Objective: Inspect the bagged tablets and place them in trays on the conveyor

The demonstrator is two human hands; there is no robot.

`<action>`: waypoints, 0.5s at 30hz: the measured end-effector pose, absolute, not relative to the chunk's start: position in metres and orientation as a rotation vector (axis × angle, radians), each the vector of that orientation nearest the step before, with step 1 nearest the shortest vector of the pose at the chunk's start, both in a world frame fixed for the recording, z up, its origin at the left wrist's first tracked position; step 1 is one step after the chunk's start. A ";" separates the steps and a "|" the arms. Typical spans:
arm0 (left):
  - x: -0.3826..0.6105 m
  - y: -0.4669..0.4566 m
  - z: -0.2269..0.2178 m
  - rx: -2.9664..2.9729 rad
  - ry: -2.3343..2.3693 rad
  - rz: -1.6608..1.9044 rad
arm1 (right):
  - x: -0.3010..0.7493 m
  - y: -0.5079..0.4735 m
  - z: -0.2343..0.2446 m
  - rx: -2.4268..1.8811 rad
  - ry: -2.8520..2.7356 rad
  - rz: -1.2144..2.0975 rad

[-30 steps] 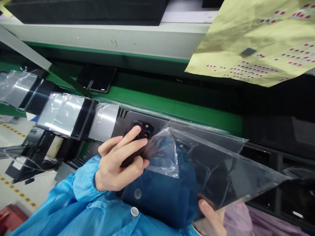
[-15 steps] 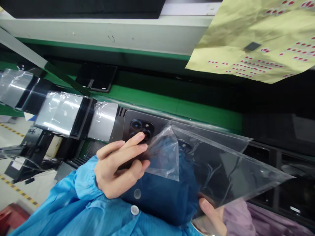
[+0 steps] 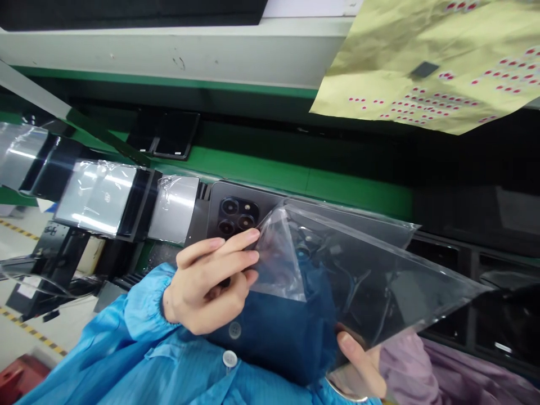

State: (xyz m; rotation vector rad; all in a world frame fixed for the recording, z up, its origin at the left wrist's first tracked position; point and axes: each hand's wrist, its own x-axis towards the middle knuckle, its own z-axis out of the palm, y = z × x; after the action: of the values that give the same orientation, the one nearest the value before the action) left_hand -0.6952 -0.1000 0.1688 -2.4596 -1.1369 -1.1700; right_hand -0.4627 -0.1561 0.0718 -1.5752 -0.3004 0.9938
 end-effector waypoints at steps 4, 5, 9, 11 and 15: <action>-0.693 -0.099 0.165 -2.386 -1.201 -1.209 | -0.469 -0.156 0.077 -1.563 -0.232 0.998; -0.693 -0.100 0.165 -2.362 -1.238 -1.215 | -0.471 -0.155 0.079 -1.559 -0.216 0.989; -0.695 -0.101 0.168 -2.391 -1.315 -1.119 | -0.482 -0.151 0.093 -1.532 -0.221 0.988; -0.698 -0.101 0.169 -2.466 -1.250 -1.099 | -0.486 -0.150 0.098 -1.527 -0.232 1.012; -0.700 -0.100 0.167 -2.527 -1.125 -1.158 | -0.489 -0.147 0.101 -1.534 -0.222 1.016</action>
State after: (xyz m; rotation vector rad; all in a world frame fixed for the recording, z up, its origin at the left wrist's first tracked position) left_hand -0.7001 -0.1000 0.1672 -2.5269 -1.1246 -1.1577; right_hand -0.4890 -0.1466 0.1006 -1.5342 -0.2223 1.0161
